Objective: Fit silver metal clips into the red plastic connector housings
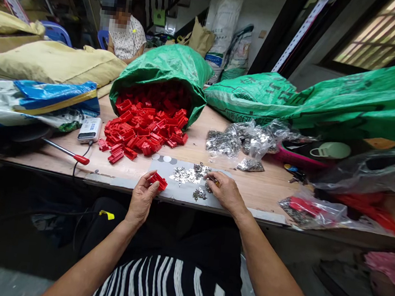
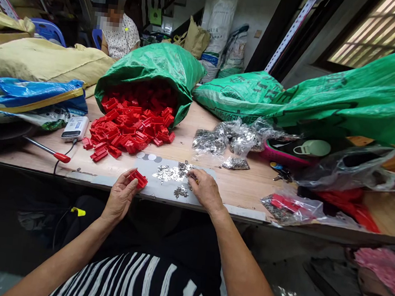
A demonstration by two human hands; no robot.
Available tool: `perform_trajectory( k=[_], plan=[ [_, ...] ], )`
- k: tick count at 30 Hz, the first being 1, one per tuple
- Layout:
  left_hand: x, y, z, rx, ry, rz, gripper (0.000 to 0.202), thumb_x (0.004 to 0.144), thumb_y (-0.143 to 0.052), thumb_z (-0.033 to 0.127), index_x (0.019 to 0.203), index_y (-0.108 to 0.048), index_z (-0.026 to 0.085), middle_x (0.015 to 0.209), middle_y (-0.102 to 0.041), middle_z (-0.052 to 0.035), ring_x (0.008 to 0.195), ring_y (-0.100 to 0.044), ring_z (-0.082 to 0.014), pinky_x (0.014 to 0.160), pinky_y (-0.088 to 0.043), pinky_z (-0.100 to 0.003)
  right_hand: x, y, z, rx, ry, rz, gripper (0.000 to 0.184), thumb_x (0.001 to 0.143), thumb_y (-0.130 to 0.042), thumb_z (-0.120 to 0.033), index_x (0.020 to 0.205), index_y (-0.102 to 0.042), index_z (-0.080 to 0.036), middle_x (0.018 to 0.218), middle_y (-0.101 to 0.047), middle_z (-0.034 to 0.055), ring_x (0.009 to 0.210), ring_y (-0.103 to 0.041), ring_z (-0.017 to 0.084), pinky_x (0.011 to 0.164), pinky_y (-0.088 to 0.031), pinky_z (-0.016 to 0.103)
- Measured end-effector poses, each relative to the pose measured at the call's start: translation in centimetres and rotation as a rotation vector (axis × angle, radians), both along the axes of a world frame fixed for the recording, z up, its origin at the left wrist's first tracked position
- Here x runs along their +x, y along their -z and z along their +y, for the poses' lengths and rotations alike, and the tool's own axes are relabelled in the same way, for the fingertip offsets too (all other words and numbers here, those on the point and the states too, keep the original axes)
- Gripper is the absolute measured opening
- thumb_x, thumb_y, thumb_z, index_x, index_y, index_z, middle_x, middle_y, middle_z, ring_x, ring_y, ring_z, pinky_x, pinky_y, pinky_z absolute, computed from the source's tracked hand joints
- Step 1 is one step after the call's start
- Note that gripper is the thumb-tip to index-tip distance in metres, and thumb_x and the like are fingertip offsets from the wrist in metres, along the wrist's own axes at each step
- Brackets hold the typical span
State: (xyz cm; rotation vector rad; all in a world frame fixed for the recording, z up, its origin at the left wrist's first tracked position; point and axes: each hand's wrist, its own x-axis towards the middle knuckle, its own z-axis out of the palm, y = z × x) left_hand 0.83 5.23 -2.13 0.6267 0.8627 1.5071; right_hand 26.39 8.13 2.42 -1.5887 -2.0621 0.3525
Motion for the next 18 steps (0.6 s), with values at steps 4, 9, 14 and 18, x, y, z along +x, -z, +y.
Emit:
perform_trajectory(
  k=[4,9,14,18],
  plan=[
    [0.0,0.0,0.0,0.000,0.001,0.007,0.044,0.070,-0.078,0.027,0.111,-0.064,0.024,0.096,-0.069,-0.0009,0.085,-0.067,-0.0117,0.077,-0.054,-0.023,0.3,0.2,-0.4,-0.043,-0.116,-0.032,0.016,0.084,-0.055,-0.018,0.095,-0.067,-0.022,0.097,-0.070,0.0048,0.089,-0.064,0.020,0.080,-0.048,0.031],
    [0.0,0.0,0.0,0.001,-0.004,-0.003,0.044,0.070,-0.078,0.026,0.112,-0.063,0.023,0.096,-0.069,-0.0018,0.085,-0.067,-0.0122,0.076,-0.054,-0.023,1.8,0.3,-0.7,-0.025,-0.010,-0.023,0.017,0.086,-0.054,-0.020,0.098,-0.066,-0.021,0.102,-0.069,0.0055,0.093,-0.064,0.021,0.084,-0.048,0.032],
    [0.0,0.0,0.0,0.004,-0.006,0.002,0.044,0.071,-0.077,0.025,0.112,-0.063,0.022,0.097,-0.069,-0.0021,0.087,-0.067,-0.0128,0.077,-0.054,-0.024,2.8,0.9,-1.1,-0.092,0.012,-0.122,0.018,0.083,-0.059,-0.023,0.101,-0.064,-0.022,0.108,-0.067,0.0063,0.098,-0.062,0.022,0.086,-0.047,0.033],
    [0.0,0.0,-0.1,0.004,-0.006,0.011,0.044,0.071,-0.077,0.026,0.113,-0.063,0.023,0.096,-0.069,-0.0018,0.086,-0.068,-0.0131,0.077,-0.054,-0.024,2.9,1.1,-1.5,-0.103,-0.016,-0.072,0.010,0.083,-0.056,-0.023,0.091,-0.062,-0.022,0.095,-0.067,0.0037,0.088,-0.062,0.019,0.080,-0.046,0.031]
  ],
)
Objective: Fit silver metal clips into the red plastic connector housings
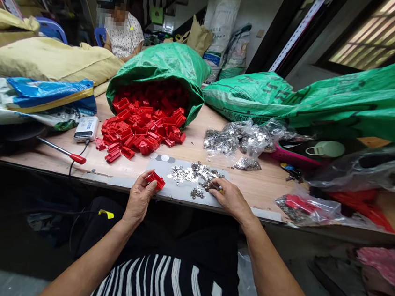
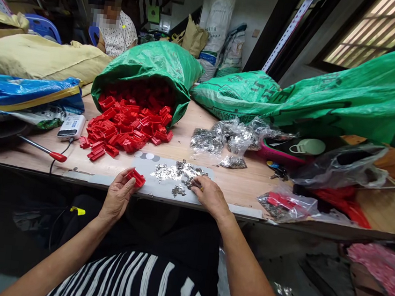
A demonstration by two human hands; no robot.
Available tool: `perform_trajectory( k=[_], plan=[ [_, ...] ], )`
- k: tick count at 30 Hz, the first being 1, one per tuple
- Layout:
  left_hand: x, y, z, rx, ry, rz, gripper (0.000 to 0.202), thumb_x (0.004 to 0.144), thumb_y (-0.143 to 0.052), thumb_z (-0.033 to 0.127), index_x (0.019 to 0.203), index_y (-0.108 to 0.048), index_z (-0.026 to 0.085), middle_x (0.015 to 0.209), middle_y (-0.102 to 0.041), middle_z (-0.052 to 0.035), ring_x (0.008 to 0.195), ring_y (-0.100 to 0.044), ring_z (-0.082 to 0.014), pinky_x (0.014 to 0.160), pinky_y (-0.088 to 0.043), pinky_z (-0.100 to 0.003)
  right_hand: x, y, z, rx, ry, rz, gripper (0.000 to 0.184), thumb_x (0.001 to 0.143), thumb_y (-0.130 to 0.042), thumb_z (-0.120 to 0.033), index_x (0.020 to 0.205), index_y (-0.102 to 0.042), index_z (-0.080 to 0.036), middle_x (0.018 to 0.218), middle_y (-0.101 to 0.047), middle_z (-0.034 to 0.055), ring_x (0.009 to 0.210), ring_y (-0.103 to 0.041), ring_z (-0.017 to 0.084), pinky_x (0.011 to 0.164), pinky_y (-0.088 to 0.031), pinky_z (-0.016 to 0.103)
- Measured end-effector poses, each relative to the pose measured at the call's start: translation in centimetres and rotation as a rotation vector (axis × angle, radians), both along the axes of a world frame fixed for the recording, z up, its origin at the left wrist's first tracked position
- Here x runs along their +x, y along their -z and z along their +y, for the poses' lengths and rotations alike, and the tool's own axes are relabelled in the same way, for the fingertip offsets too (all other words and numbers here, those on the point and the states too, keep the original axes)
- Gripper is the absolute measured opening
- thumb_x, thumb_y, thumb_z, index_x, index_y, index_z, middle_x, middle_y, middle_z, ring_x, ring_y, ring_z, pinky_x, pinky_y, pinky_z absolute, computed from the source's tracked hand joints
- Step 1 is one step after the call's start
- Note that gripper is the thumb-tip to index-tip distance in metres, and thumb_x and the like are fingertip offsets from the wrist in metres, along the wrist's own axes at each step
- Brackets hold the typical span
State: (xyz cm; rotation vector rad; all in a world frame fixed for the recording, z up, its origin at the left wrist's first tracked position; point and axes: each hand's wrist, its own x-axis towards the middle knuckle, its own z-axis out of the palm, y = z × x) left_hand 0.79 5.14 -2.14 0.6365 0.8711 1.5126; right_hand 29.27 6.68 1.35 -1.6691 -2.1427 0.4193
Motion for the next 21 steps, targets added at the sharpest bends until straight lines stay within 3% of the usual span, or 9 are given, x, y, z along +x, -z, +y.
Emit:
perform_trajectory(
  k=[7,13,16,21],
  plan=[
    [0.0,0.0,0.0,-0.003,0.005,0.009,0.044,0.071,-0.077,0.027,0.113,-0.063,0.023,0.096,-0.070,-0.0016,0.085,-0.067,-0.0118,0.077,-0.054,-0.023,0.7,-0.6,-0.4,-0.011,0.062,-0.015,0.008,0.084,-0.054,-0.026,0.080,-0.059,-0.022,0.083,-0.065,0.0021,0.079,-0.061,0.019,0.073,-0.044,0.029],
    [0.0,-0.1,-0.1,-0.009,0.003,0.006,0.044,0.071,-0.077,0.026,0.112,-0.063,0.022,0.095,-0.069,-0.0013,0.084,-0.067,-0.0111,0.077,-0.054,-0.022,0.3,-0.4,-1.7,0.100,0.085,-0.044,0.007,0.085,-0.053,-0.022,0.085,-0.060,-0.022,0.089,-0.066,0.0034,0.083,-0.061,0.019,0.075,-0.045,0.030],
    [0.0,-0.2,-0.1,-0.013,0.003,0.011,0.044,0.071,-0.077,0.026,0.112,-0.063,0.022,0.095,-0.069,-0.0014,0.083,-0.067,-0.0113,0.077,-0.054,-0.022,0.4,-0.3,-2.3,0.076,0.026,-0.009,0.009,0.086,-0.053,-0.023,0.090,-0.061,-0.023,0.092,-0.066,0.0036,0.085,-0.062,0.020,0.078,-0.047,0.031],
    [0.0,-0.2,-0.1,-0.002,0.003,0.025,0.045,0.071,-0.077,0.027,0.113,-0.063,0.023,0.096,-0.069,-0.0017,0.085,-0.067,-0.0121,0.077,-0.054,-0.023,1.5,-0.1,-2.2,0.074,0.070,0.031,0.012,0.085,-0.054,-0.023,0.094,-0.062,-0.022,0.092,-0.067,0.0043,0.086,-0.063,0.021,0.079,-0.048,0.033]
  ],
)
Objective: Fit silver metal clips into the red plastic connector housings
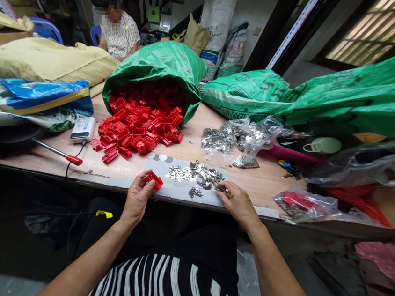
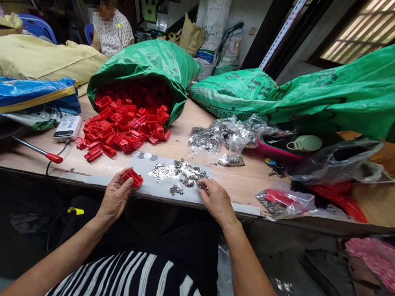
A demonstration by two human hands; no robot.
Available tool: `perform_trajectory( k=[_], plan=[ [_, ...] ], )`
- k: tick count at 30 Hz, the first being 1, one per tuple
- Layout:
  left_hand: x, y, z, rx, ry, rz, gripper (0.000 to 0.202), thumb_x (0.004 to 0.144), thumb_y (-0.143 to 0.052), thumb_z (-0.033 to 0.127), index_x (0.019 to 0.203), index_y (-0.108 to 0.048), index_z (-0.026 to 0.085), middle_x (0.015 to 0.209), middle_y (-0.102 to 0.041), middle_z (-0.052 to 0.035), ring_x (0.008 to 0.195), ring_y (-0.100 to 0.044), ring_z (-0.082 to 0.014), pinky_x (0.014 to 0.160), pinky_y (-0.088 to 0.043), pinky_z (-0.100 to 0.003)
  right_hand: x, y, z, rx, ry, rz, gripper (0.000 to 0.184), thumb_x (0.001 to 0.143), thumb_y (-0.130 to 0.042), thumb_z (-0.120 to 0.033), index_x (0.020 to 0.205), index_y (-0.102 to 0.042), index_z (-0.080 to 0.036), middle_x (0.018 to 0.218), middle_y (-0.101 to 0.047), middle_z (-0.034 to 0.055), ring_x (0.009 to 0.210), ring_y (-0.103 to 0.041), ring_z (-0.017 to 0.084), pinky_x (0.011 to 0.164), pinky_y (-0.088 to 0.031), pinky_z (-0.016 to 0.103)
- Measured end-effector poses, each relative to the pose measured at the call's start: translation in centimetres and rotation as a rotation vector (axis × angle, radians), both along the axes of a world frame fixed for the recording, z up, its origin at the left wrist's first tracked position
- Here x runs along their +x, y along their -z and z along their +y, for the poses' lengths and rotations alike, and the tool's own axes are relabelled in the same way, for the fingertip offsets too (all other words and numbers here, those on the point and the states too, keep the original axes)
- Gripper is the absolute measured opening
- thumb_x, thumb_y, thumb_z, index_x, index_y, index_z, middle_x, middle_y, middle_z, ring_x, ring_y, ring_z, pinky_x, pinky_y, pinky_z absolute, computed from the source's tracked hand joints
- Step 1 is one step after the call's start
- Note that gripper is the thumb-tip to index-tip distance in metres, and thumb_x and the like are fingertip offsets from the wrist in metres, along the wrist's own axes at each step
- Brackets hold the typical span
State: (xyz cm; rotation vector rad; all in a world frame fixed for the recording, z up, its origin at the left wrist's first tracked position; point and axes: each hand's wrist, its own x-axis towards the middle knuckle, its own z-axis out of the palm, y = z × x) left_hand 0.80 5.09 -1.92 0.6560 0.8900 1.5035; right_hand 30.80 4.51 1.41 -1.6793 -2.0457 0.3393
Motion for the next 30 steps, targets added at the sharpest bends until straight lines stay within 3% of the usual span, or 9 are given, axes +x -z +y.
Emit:
perform_trajectory(
  k=[7,14,21,24,30],
  plan=[
    [0.0,0.2,0.1,-0.009,-0.005,0.002,0.044,0.071,-0.077,0.026,0.113,-0.063,0.022,0.097,-0.070,-0.0022,0.085,-0.068,-0.0123,0.077,-0.055,-0.023,-1.0,0.5,1.1,0.061,-0.044,0.017,0.025,0.085,-0.055,-0.021,0.109,-0.063,-0.024,0.108,-0.064,0.0059,0.098,-0.062,0.021,0.088,-0.049,0.035],
    [-0.1,0.2,0.1,-0.010,0.000,-0.005,0.044,0.071,-0.077,0.026,0.113,-0.063,0.023,0.096,-0.070,-0.0017,0.086,-0.068,-0.0123,0.077,-0.054,-0.023,-1.8,0.4,1.1,0.019,-0.038,-0.015,0.008,0.085,-0.057,-0.019,0.089,-0.063,-0.023,0.094,-0.064,0.0028,0.084,-0.062,0.018,0.080,-0.049,0.030],
    [-0.1,0.1,0.1,-0.008,-0.008,-0.008,0.043,0.069,-0.078,0.027,0.110,-0.064,0.023,0.095,-0.070,-0.0013,0.084,-0.067,-0.0124,0.077,-0.054,-0.024,-1.4,0.1,-1.0,0.025,-0.133,0.059,0.014,0.087,-0.055,-0.022,0.098,-0.065,-0.024,0.098,-0.065,0.0048,0.091,-0.063,0.019,0.082,-0.050,0.031],
    [0.0,0.1,0.1,-0.007,-0.008,-0.010,0.042,0.069,-0.078,0.026,0.109,-0.065,0.023,0.095,-0.070,-0.0015,0.084,-0.067,-0.0124,0.077,-0.054,-0.024,-0.8,0.1,-1.2,0.031,-0.055,0.071,0.018,0.087,-0.055,-0.024,0.103,-0.064,-0.022,0.100,-0.066,0.0071,0.094,-0.063,0.022,0.084,-0.049,0.034],
    [0.1,0.1,0.0,-0.013,-0.008,-0.014,0.043,0.069,-0.079,0.026,0.110,-0.065,0.023,0.095,-0.069,-0.0010,0.084,-0.067,-0.0112,0.076,-0.054,-0.022,-1.1,0.3,-0.9,-0.007,0.036,-0.007,0.012,0.088,-0.054,-0.026,0.095,-0.064,-0.023,0.094,-0.066,0.0049,0.088,-0.063,0.021,0.080,-0.048,0.033]
  ],
)
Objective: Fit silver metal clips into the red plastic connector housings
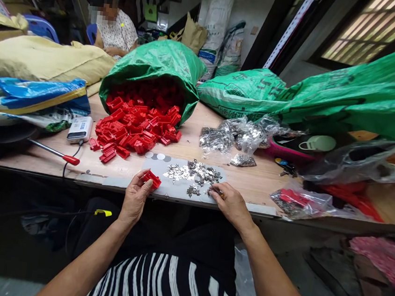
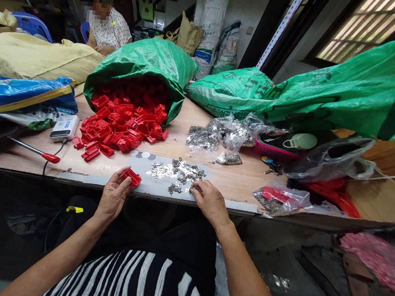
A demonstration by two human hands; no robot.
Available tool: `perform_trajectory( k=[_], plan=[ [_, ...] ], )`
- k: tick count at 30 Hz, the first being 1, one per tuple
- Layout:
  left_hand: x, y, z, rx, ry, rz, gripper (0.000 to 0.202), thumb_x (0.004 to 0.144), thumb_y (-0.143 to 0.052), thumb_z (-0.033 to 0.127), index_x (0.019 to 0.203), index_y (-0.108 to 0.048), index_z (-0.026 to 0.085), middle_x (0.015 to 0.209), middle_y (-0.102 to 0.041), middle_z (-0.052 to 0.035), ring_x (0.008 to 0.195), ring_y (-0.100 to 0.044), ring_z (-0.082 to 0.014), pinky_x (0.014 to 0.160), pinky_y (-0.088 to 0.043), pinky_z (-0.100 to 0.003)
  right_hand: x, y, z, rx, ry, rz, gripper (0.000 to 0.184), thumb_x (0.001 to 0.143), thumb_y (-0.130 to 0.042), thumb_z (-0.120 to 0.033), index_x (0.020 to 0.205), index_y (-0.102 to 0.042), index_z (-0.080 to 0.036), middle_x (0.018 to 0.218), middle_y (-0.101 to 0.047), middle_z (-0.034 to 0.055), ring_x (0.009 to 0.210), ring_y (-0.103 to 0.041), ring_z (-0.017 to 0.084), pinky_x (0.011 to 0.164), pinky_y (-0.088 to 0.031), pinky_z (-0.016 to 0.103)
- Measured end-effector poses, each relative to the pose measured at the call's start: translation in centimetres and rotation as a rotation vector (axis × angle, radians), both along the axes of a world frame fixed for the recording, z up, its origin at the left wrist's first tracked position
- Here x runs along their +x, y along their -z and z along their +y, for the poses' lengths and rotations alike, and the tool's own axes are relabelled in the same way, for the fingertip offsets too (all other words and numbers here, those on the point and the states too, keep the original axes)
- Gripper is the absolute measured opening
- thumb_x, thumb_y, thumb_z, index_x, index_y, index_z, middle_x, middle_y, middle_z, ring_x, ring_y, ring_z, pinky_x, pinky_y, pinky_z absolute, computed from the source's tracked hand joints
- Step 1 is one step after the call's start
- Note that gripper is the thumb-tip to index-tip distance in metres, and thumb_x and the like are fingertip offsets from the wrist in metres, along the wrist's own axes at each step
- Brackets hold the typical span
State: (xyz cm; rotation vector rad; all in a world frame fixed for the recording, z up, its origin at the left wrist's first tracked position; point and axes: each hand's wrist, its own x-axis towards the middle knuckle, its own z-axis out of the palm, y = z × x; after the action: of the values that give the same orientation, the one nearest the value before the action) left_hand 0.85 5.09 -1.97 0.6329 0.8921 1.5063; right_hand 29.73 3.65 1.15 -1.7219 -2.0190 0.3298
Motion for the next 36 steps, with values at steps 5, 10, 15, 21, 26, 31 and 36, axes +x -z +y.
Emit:
perform_trajectory(
  k=[5,10,15,21,26,31,36],
  plan=[
    [-0.1,-0.1,0.0,0.002,0.004,0.001,0.044,0.069,-0.079,0.027,0.110,-0.065,0.023,0.095,-0.070,-0.0014,0.084,-0.067,-0.0124,0.076,-0.054,-0.023,-0.4,0.1,0.2,0.006,0.030,-0.044,0.009,0.089,-0.054,-0.026,0.090,-0.062,-0.023,0.091,-0.066,0.0040,0.086,-0.063,0.021,0.077,-0.047,0.032],
    [-0.1,0.0,0.0,-0.006,-0.002,0.007,0.044,0.068,-0.079,0.027,0.110,-0.065,0.023,0.095,-0.070,-0.0011,0.084,-0.067,-0.0119,0.075,-0.054,-0.022,0.0,0.1,0.1,0.013,0.019,-0.077,0.010,0.089,-0.054,-0.024,0.092,-0.063,-0.023,0.092,-0.067,0.0039,0.086,-0.063,0.020,0.078,-0.047,0.031],
    [0.0,0.1,0.0,-0.002,-0.001,-0.001,0.044,0.069,-0.079,0.027,0.110,-0.064,0.023,0.095,-0.069,-0.0009,0.084,-0.067,-0.0112,0.077,-0.054,-0.022,0.0,-0.2,0.0,-0.020,-0.019,-0.095,0.011,0.089,-0.053,-0.024,0.092,-0.063,-0.023,0.092,-0.067,0.0031,0.086,-0.063,0.019,0.076,-0.047,0.029],
    [0.0,-0.1,0.0,0.002,0.000,0.001,0.044,0.068,-0.079,0.027,0.110,-0.064,0.022,0.095,-0.069,-0.0010,0.084,-0.066,-0.0114,0.076,-0.054,-0.022,-0.3,-0.9,0.0,0.025,0.039,-0.162,0.017,0.088,-0.053,-0.020,0.102,-0.063,-0.023,0.102,-0.067,0.0048,0.092,-0.064,0.022,0.077,-0.048,0.031],
    [0.0,-0.1,0.0,0.002,-0.004,0.006,0.044,0.069,-0.079,0.027,0.110,-0.064,0.022,0.095,-0.069,-0.0015,0.083,-0.067,-0.0119,0.075,-0.054,-0.023,-2.8,-0.8,-0.2,-0.010,-0.083,-0.091,0.014,0.088,-0.056,-0.020,0.100,-0.063,-0.023,0.100,-0.067,0.0030,0.090,-0.064,0.019,0.078,-0.049,0.029],
    [-0.1,0.0,0.0,0.005,0.004,0.006,0.043,0.069,-0.078,0.027,0.110,-0.064,0.022,0.095,-0.069,-0.0014,0.085,-0.066,-0.0117,0.076,-0.054,-0.023,-5.1,-0.5,0.5,-0.027,-0.105,-0.132,0.010,0.088,-0.059,-0.020,0.097,-0.063,-0.023,0.097,-0.067,0.0026,0.090,-0.063,0.017,0.077,-0.048,0.027],
    [0.0,0.0,0.0,0.006,0.013,0.004,0.044,0.070,-0.078,0.027,0.111,-0.064,0.023,0.095,-0.069,-0.0009,0.085,-0.066,-0.0113,0.077,-0.053,-0.022,-5.4,-0.5,1.4,0.012,-0.048,-0.177,0.005,0.090,-0.058,-0.021,0.090,-0.062,-0.023,0.092,-0.065,0.0027,0.084,-0.063,0.016,0.072,-0.047,0.025]
  ],
)
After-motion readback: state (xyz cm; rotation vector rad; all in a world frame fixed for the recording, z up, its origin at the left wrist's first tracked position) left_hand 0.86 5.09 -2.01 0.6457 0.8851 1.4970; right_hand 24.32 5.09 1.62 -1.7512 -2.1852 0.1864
